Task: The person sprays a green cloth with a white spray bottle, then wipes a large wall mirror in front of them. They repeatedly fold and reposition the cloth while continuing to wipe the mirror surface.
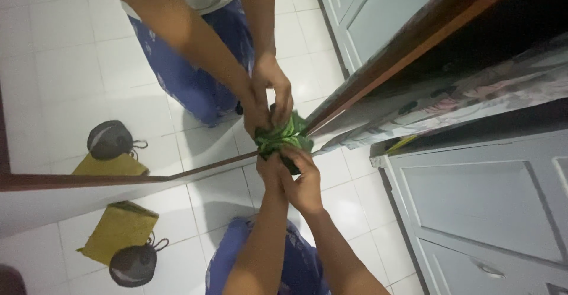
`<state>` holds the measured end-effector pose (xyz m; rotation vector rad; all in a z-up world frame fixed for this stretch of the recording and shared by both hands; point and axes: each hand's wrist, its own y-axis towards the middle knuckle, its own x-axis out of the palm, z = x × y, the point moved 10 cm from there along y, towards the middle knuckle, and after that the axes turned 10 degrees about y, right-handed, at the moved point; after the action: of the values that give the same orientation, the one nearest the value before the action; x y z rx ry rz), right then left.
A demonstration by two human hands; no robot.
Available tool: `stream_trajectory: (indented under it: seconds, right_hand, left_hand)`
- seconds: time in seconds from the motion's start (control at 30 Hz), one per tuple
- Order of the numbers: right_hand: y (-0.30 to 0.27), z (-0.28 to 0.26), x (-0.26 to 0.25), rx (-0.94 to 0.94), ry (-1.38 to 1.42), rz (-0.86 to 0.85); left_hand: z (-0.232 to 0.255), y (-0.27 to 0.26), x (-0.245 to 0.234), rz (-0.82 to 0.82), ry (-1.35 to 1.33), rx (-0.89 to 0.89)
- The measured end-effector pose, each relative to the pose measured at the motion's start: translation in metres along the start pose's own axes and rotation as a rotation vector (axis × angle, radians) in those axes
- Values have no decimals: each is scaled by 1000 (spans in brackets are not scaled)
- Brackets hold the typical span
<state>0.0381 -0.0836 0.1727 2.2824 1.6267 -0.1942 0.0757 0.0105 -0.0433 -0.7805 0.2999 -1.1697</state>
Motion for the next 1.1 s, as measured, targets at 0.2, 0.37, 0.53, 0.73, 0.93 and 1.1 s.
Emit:
stream_trajectory:
  seconds: [0.2,0.37,0.53,0.73,0.93,1.1]
  right_hand:
    - [15,-84,-21,-81,42,9]
    - [7,-62,-20,-14,104,42]
    - [1,-32,-6,-79,-34,-7]
    - [9,-65,-16,-16,4,2]
    - [19,-46,-19,110,135,69]
    - [9,-18,-9,7,-12,44]
  left_hand:
    - [104,-101,28,-210,-226,92]
    - [71,-73,21,-243,-194,183]
    - [13,-10,7,-171,-176,206]
    - [55,-63,15,-280,-279,209]
    - [67,-58,18,-227,-187,213]
    - [29,-32,9,-141,-234,59]
